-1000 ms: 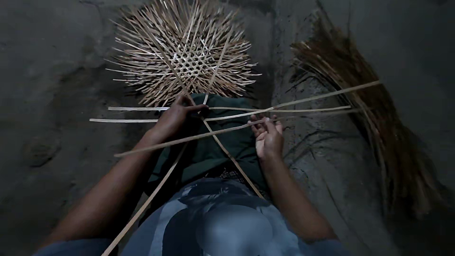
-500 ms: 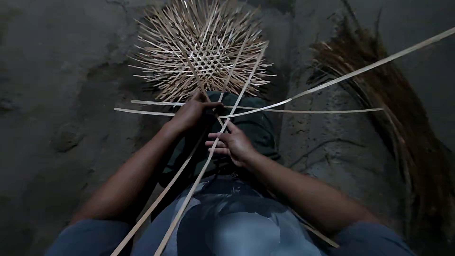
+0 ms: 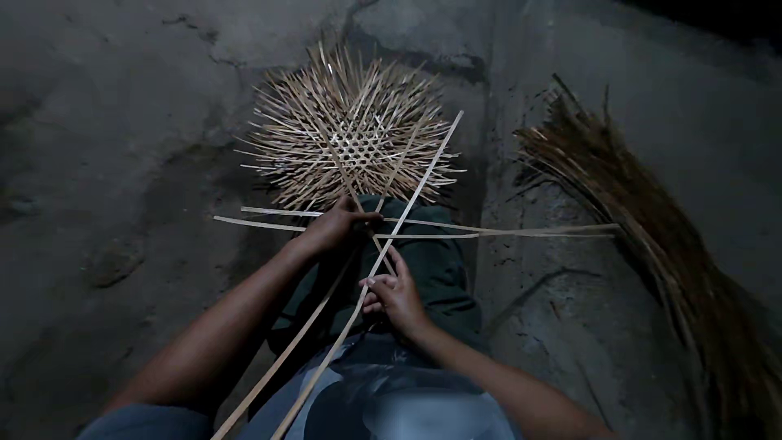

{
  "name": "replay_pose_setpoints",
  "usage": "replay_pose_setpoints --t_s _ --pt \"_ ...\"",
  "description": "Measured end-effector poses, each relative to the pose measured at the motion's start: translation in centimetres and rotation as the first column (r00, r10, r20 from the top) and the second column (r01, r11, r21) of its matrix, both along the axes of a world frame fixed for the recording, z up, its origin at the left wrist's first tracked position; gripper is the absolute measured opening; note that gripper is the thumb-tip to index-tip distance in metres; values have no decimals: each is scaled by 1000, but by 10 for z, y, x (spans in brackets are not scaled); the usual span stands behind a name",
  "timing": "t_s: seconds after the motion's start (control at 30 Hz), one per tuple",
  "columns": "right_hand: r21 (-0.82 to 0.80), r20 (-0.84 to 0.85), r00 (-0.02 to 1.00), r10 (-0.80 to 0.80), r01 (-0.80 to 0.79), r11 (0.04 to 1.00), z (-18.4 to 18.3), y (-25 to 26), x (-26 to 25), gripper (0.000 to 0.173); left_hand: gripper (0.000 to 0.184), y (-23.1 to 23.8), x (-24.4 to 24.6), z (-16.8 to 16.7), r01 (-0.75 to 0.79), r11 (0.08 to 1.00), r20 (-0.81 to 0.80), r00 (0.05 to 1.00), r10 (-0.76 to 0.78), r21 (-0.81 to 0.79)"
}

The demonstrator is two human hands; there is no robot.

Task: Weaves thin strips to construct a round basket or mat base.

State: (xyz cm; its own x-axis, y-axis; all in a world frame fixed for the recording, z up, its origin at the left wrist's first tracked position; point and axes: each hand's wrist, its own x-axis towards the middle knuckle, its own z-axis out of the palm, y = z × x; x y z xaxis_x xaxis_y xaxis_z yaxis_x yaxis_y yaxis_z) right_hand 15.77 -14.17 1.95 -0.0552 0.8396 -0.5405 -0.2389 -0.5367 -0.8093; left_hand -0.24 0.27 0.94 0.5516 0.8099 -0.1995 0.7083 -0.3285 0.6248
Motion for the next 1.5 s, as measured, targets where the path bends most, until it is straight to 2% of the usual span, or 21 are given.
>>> replay_pose_setpoints --t_s 0.1,0.27,0.5,0.8,1.0,1.2,1.33,1.5 --pt "13 16 999 33 -33 999 -4 1 1 83 43 0 0 -2 30 999 -25 999 -30 23" --pt "14 53 995 88 -89 996 -7 3 -1 82 45 1 1 4 47 999 -76 996 -49 -25" --pt "38 27 996 86 -87 995 -10 0 1 83 53 1 -4 10 116 992 -35 992 -118 -49" --pt "22 8 998 68 -68 997 -14 1 1 83 55 6 -10 6 168 984 4 986 -169 -61" --pt "41 26 998 55 -56 998 -9 3 -5 90 52 5 -6 -4 116 993 -7 993 -116 12" --pt "13 88 992 93 -94 995 -12 4 -13 93 59 0 -4 -1 83 996 -32 996 -83 17" --pt "10 82 992 91 -92 996 -9 4 -12 93 63 -8 5 11 30 999 -138 990 -25 35" --pt "-3 74 990 119 -119 993 -6 0 -13 96 54 -16 18 27 13 999 -332 943 1 39"
